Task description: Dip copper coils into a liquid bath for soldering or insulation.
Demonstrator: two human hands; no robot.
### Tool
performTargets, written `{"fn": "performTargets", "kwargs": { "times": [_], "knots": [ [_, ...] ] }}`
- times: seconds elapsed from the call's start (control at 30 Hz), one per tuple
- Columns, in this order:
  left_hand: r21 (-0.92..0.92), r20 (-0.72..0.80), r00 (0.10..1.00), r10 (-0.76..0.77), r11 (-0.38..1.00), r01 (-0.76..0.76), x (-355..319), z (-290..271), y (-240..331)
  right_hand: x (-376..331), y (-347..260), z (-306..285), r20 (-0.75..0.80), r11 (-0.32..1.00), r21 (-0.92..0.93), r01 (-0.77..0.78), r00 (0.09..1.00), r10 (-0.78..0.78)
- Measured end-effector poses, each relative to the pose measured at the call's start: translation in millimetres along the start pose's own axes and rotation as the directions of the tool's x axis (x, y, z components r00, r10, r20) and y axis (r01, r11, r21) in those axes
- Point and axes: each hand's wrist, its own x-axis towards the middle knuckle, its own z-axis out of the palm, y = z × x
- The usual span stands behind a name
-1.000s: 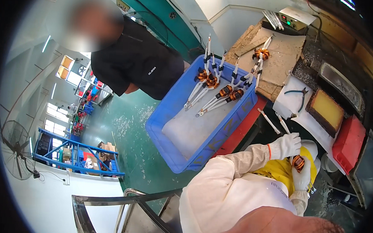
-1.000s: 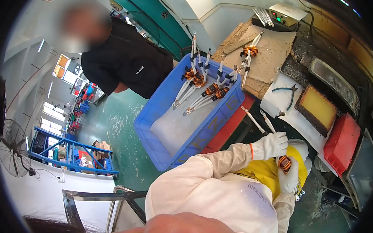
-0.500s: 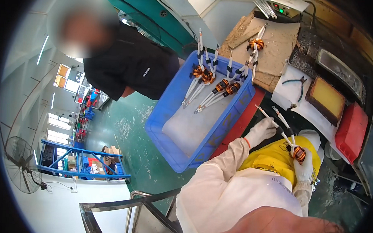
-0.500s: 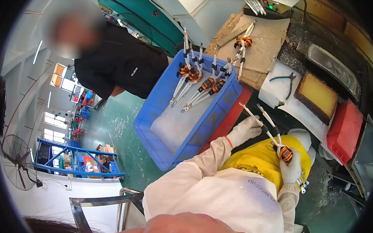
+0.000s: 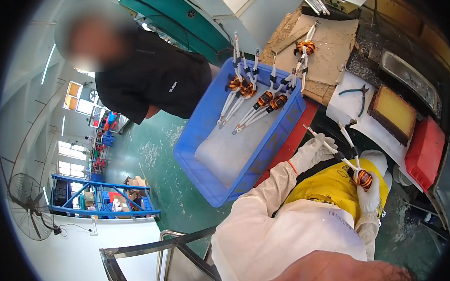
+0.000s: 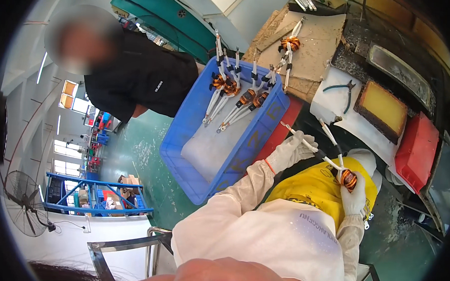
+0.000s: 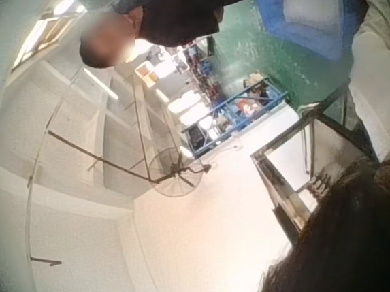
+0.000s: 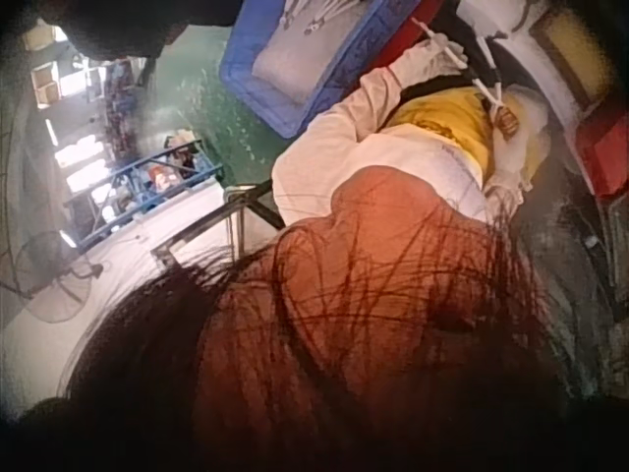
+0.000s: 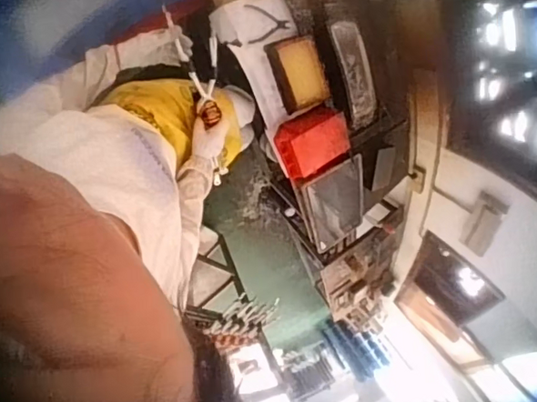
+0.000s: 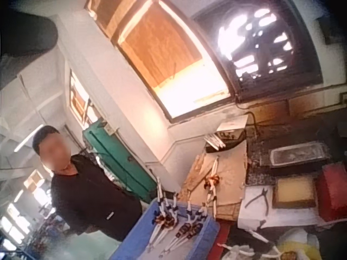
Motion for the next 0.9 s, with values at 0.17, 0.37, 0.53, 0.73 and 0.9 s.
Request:
{"fn": "performTargets", "kwargs": {
  "times": [0.17, 0.37, 0.53, 0.73, 0.9],
  "knots": [
    [-0.037, 0.091, 0.996, 0.015, 0.999, -0.012, -1.6, 6.9, -3.1, 0.3, 5.4, -4.0, -0.005, 0.999, 0.034, -0.035, 0.999, 0.036],
    [0.063, -0.091, 0.987, -0.132, 0.988, 0.138, 37.6, -4.6, -20.8, -0.5, 2.6, -4.5, -0.007, 0.998, 0.047, -0.031, 0.999, 0.031],
    [0.169, 0.071, 0.997, -0.011, 0.986, -0.001, 88.3, -9.7, -40.1, -5.2, 0.6, 0.5, -0.013, 1.0, 0.016, -0.001, 1.0, 0.001],
    [0.125, 0.036, 0.999, 0.013, 0.992, -0.018, 88.4, -0.8, -39.2, -5.5, 0.9, -2.2, -0.015, 1.0, 0.006, 0.014, 1.0, -0.014],
    [0.12, -0.014, 0.999, 0.042, 0.992, -0.04, 78.0, 6.5, -28.0, -5.5, -5.8, -1.8, -0.017, 1.0, 0.018, -0.001, 1.0, 0.002]
  ]
}}
